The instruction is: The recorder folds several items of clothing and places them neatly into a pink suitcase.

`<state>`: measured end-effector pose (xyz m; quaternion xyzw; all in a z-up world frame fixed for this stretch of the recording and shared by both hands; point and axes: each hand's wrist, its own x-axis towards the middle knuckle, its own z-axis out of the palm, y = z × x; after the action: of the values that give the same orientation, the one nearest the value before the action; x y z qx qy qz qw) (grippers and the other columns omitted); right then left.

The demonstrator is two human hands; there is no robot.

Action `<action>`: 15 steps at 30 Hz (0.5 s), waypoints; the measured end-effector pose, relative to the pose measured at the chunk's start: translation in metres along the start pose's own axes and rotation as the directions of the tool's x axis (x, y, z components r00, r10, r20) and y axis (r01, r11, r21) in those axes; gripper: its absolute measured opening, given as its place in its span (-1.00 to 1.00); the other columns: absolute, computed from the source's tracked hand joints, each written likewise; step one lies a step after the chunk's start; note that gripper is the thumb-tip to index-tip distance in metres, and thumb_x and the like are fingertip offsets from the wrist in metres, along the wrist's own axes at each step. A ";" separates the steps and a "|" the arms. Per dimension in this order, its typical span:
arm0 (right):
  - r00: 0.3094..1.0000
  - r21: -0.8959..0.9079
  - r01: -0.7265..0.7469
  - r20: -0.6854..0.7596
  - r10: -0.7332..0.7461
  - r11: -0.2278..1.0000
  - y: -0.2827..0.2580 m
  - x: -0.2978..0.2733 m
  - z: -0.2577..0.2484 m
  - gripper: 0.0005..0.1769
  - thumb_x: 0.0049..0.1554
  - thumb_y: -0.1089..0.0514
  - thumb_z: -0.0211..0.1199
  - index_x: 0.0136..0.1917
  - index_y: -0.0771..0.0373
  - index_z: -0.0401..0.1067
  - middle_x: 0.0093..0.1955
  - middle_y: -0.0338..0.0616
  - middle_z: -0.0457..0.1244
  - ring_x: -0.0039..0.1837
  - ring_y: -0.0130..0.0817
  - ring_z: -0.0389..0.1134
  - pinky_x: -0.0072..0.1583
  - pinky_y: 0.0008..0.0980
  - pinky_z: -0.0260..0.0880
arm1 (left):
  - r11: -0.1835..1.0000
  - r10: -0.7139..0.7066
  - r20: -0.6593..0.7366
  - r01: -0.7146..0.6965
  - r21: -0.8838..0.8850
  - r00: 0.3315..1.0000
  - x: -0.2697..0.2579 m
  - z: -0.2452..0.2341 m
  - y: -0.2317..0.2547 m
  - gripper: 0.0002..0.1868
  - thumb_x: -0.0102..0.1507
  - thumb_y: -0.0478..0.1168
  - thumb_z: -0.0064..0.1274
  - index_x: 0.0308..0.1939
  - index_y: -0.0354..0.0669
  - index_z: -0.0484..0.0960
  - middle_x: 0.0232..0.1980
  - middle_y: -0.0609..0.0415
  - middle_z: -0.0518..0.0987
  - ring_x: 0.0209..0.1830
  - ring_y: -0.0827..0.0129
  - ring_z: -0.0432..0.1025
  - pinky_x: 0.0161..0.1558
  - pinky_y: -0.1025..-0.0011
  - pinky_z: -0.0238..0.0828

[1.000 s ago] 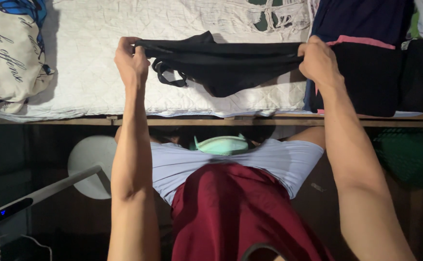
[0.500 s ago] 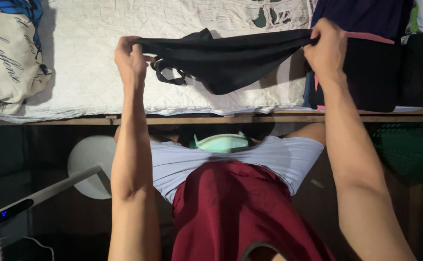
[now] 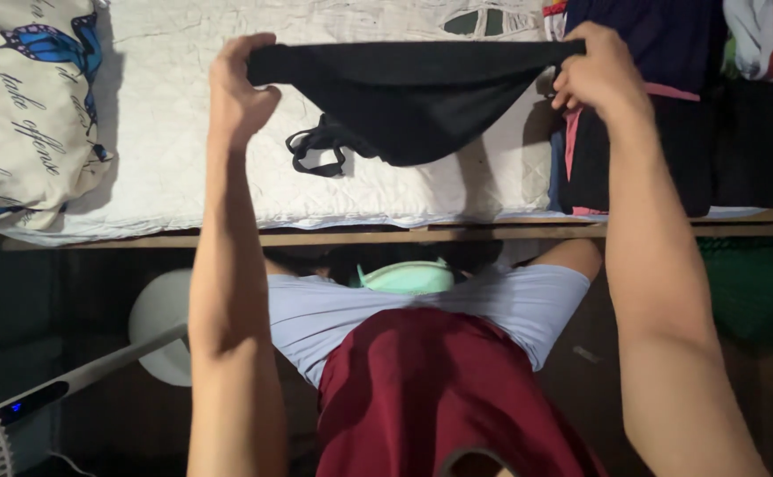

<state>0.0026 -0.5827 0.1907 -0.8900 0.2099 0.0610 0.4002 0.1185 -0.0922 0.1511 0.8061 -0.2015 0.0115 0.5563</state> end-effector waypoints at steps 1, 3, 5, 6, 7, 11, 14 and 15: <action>0.996 0.090 -0.058 0.071 0.051 0.994 -0.002 0.003 -0.005 -0.54 0.12 0.49 0.04 0.30 0.38 0.33 -0.17 0.23 0.36 -0.29 -0.16 0.46 -0.39 -0.31 0.40 | 0.986 0.127 0.002 -0.127 0.105 0.992 0.003 -0.004 0.004 -0.40 -0.01 -0.60 0.01 0.14 -0.38 0.62 0.01 -0.16 0.64 0.01 0.11 0.59 0.03 0.34 0.54; 0.985 0.176 -0.116 0.147 0.090 0.978 -0.016 0.003 -0.014 -0.57 0.23 0.44 -0.06 0.35 0.39 0.35 -0.14 0.30 0.36 -0.28 -0.11 0.44 -0.38 -0.31 0.35 | 0.945 0.252 0.015 -0.250 0.212 0.967 0.010 -0.009 0.007 -0.34 -0.05 -0.66 -0.02 0.15 -0.36 0.66 0.02 -0.20 0.62 0.02 0.04 0.58 0.02 0.32 0.53; 0.976 0.377 -0.041 0.212 -0.043 0.925 -0.038 -0.006 -0.025 -0.55 0.28 0.41 -0.15 0.40 0.38 0.28 -0.09 0.29 0.37 -0.17 -0.10 0.50 -0.26 -0.34 0.47 | 0.910 0.271 -0.096 -0.222 0.349 0.958 0.016 -0.011 0.007 -0.46 0.02 -0.66 0.05 0.06 -0.29 0.69 -0.01 -0.15 0.64 0.02 0.04 0.60 0.04 0.33 0.56; 0.977 0.377 -0.038 0.209 -0.045 0.925 -0.047 -0.007 -0.027 -0.55 0.28 0.41 -0.15 0.40 0.38 0.28 -0.09 0.29 0.37 -0.17 -0.10 0.50 -0.26 -0.34 0.47 | 0.910 0.274 -0.097 -0.225 0.349 0.957 0.019 -0.012 0.003 -0.46 0.02 -0.66 0.05 0.06 -0.29 0.69 -0.01 -0.15 0.64 0.02 0.04 0.60 0.04 0.33 0.56; 0.977 0.464 -0.074 0.210 -0.028 0.883 -0.056 -0.008 -0.028 -0.53 0.25 0.38 -0.18 0.40 0.23 0.22 -0.07 0.23 0.40 -0.14 -0.11 0.52 -0.21 -0.33 0.51 | 0.916 0.238 -0.118 -0.182 0.358 0.964 0.021 -0.012 0.000 -0.57 0.05 -0.62 0.13 -0.04 -0.27 0.72 -0.09 -0.14 0.64 -0.06 0.06 0.59 -0.02 0.32 0.54; 0.966 0.804 -0.102 0.220 -0.134 0.586 -0.019 0.031 -0.015 -0.80 0.36 0.36 -0.15 0.12 0.50 0.27 -0.06 0.17 0.38 0.01 0.00 0.56 0.08 -0.02 0.57 | 0.948 -0.307 -0.109 0.313 0.048 0.946 0.032 -0.011 -0.011 -0.92 0.32 -0.39 0.16 -0.11 -0.24 0.65 -0.27 0.03 0.68 -0.21 0.32 0.65 -0.15 0.39 0.58; 0.984 0.812 0.068 0.042 -0.174 0.580 -0.009 0.061 0.008 -0.76 0.28 0.45 -0.06 0.13 0.31 0.36 -0.19 -0.15 0.24 -0.16 -0.28 0.37 0.15 -0.01 0.60 | 0.976 -0.037 -0.138 0.065 0.206 0.990 0.051 -0.013 -0.037 -0.83 0.18 -0.45 0.25 -0.16 -0.33 0.66 -0.35 0.01 0.61 -0.35 0.39 0.53 -0.24 0.41 0.45; 0.983 0.811 0.075 0.037 -0.179 0.580 0.015 0.032 0.003 -0.76 0.28 0.45 -0.06 0.13 0.31 0.36 -0.19 -0.15 0.24 -0.16 -0.28 0.37 0.15 -0.01 0.60 | 0.977 -0.031 -0.141 0.060 0.206 0.989 0.064 -0.013 -0.036 -0.83 0.18 -0.45 0.25 -0.16 -0.33 0.66 -0.35 0.01 0.61 -0.35 0.39 0.53 -0.24 0.41 0.45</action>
<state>0.0250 -0.5996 0.1696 -0.6196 0.1270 -0.0183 0.7743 0.1919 -0.0892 0.1396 0.8619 -0.1419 0.0755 0.4808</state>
